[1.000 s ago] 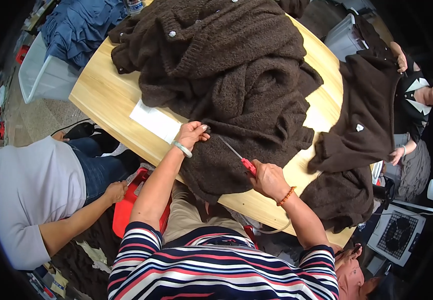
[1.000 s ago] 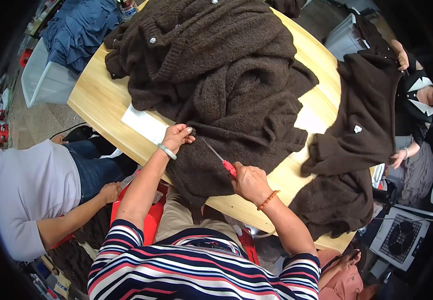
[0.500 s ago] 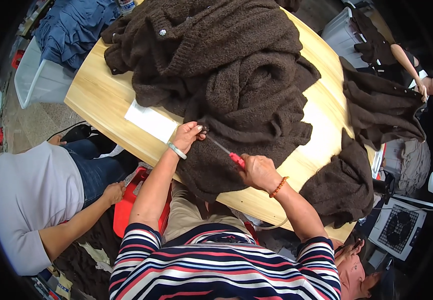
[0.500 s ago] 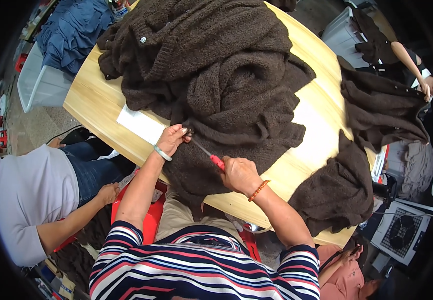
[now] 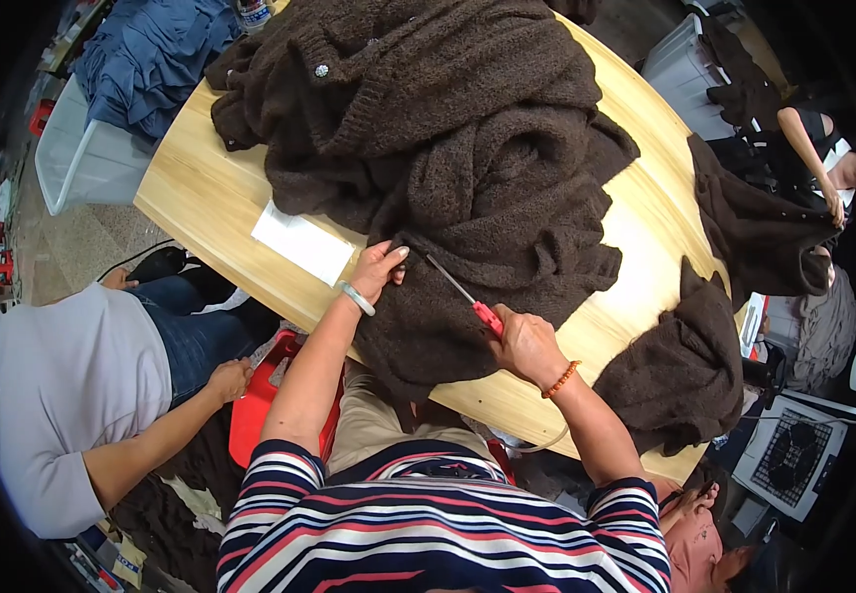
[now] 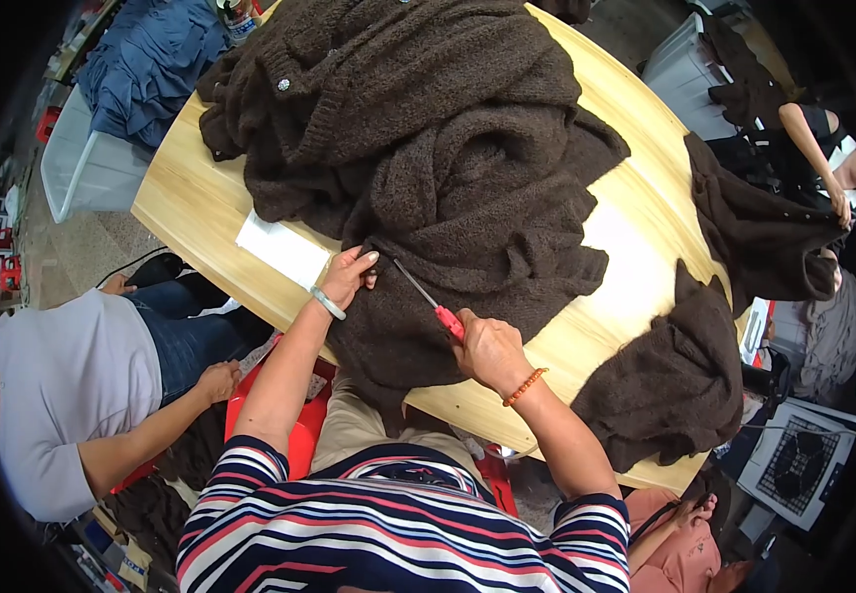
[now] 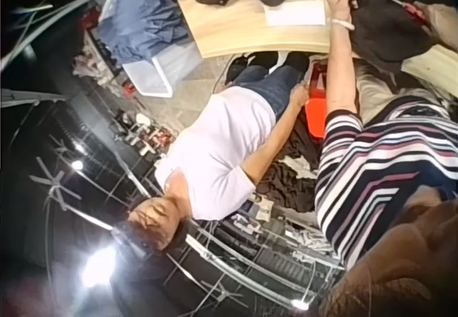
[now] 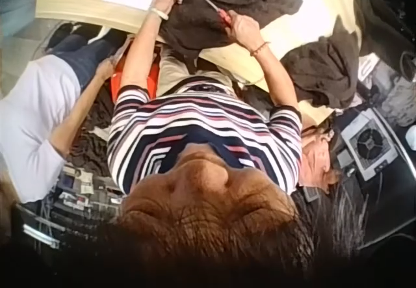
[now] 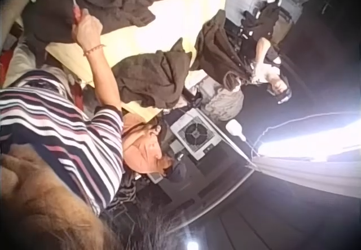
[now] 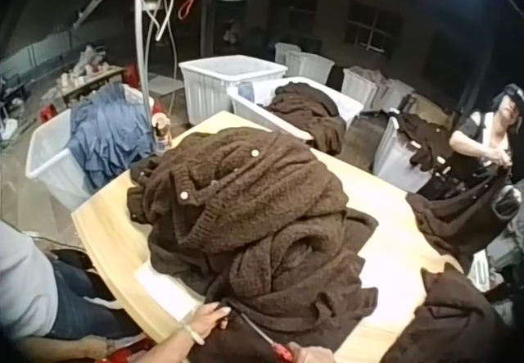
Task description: Trimming loose threads from knitted garments using scissors.
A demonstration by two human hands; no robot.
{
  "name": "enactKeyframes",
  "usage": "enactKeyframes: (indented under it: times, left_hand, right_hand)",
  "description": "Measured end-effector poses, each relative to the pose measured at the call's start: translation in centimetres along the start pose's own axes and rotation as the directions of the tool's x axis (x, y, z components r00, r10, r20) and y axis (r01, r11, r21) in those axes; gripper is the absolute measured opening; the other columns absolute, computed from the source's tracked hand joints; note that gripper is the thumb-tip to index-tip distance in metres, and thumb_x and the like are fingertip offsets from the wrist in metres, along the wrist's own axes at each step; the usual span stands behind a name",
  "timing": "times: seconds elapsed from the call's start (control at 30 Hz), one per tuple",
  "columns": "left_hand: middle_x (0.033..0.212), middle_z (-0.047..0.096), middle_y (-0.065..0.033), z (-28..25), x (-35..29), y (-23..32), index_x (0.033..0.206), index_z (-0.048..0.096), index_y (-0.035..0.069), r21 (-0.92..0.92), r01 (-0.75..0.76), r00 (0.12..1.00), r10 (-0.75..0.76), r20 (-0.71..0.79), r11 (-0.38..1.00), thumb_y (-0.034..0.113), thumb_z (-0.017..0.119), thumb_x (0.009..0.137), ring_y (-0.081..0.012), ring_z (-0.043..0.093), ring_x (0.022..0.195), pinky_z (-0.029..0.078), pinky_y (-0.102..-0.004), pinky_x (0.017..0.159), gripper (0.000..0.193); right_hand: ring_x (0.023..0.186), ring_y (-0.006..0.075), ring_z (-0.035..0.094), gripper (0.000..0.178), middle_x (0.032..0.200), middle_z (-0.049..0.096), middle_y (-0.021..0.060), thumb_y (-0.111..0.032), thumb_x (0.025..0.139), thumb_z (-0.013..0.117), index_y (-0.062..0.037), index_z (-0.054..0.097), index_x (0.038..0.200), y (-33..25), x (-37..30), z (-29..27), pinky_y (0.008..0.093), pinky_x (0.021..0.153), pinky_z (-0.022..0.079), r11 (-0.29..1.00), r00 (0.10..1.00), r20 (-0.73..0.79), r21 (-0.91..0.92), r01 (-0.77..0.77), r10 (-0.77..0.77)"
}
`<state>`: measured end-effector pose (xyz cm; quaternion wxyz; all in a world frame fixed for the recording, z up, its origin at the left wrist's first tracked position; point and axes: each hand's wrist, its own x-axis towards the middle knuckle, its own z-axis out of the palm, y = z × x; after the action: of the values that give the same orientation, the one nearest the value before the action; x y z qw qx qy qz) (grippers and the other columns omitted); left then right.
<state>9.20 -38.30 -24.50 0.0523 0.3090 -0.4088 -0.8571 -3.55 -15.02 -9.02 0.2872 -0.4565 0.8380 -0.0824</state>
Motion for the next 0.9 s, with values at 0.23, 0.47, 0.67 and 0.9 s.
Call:
enactKeyframes:
  times: [0.23, 0.47, 0.67, 0.9]
  left_hand:
    - [0.079, 0.060, -0.0004, -0.2, 0.2, 0.0, 0.096, 0.063, 0.007, -0.098, 0.023, 0.999, -0.026, -0.033, 0.995, 0.017, 0.062, 0.095, -0.0095, 0.055, 0.065, 0.045, -0.0248, 0.058, 0.010]
    - [0.130, 0.050, -0.0140, 2.5, -3.0, -0.8, 0.128, 0.052, 0.002, 0.764, -0.361, 0.764, 0.639, -0.087, 0.535, 0.008, 0.060, 0.088, -0.0279, 0.059, 0.105, 0.049, -0.0362, 0.086, 0.041]
    - [0.153, 0.032, -0.0159, 1.3, -8.7, -4.5, 0.141, 0.043, 0.006, 1.000, -0.010, 0.823, 0.568, -0.006, 0.025, 0.019, 0.058, 0.089, -0.0414, 0.028, 0.139, 0.017, -0.0529, 0.115, 0.056]
    - [0.150, 0.034, -0.0174, -2.0, -8.1, -4.7, 0.141, 0.042, 0.002, 0.950, -0.296, 0.773, 0.609, 0.178, 0.098, 0.002, 0.056, 0.087, -0.0416, 0.032, 0.137, 0.024, -0.0500, 0.115, 0.056]
  right_hand:
    - [0.070, 0.0389, 0.066, 0.024, 0.069, 0.065, 0.0215, -0.025, 0.083, 0.065, -0.0038, 0.060, 0.092, -1.2, -0.4, -0.6, 0.0478, 0.063, 0.053, 0.998, 0.994, 0.102, -0.040, 0.039, -0.035]
    - [0.069, 0.0411, 0.063, 0.021, 0.068, 0.062, 0.0218, -0.023, 0.083, 0.065, -0.0054, 0.056, 0.092, -0.8, -1.4, -0.9, 0.0494, 0.064, 0.049, 0.999, 1.000, 0.020, 0.043, 0.010, -0.011]
    - [0.066, 0.0385, 0.065, 0.021, 0.066, 0.063, 0.0198, -0.022, 0.083, 0.064, -0.0057, 0.060, 0.095, -0.7, -2.6, -0.2, 0.0477, 0.059, 0.051, 0.997, 0.994, 0.066, -0.002, 0.083, -0.083]
    - [0.068, 0.0393, 0.065, 0.028, 0.068, 0.063, 0.0221, -0.029, 0.085, 0.064, -0.0029, 0.063, 0.095, -2.2, -3.1, 0.1, 0.0482, 0.063, 0.051, 0.988, 0.972, 0.186, -0.035, 0.153, -0.143]
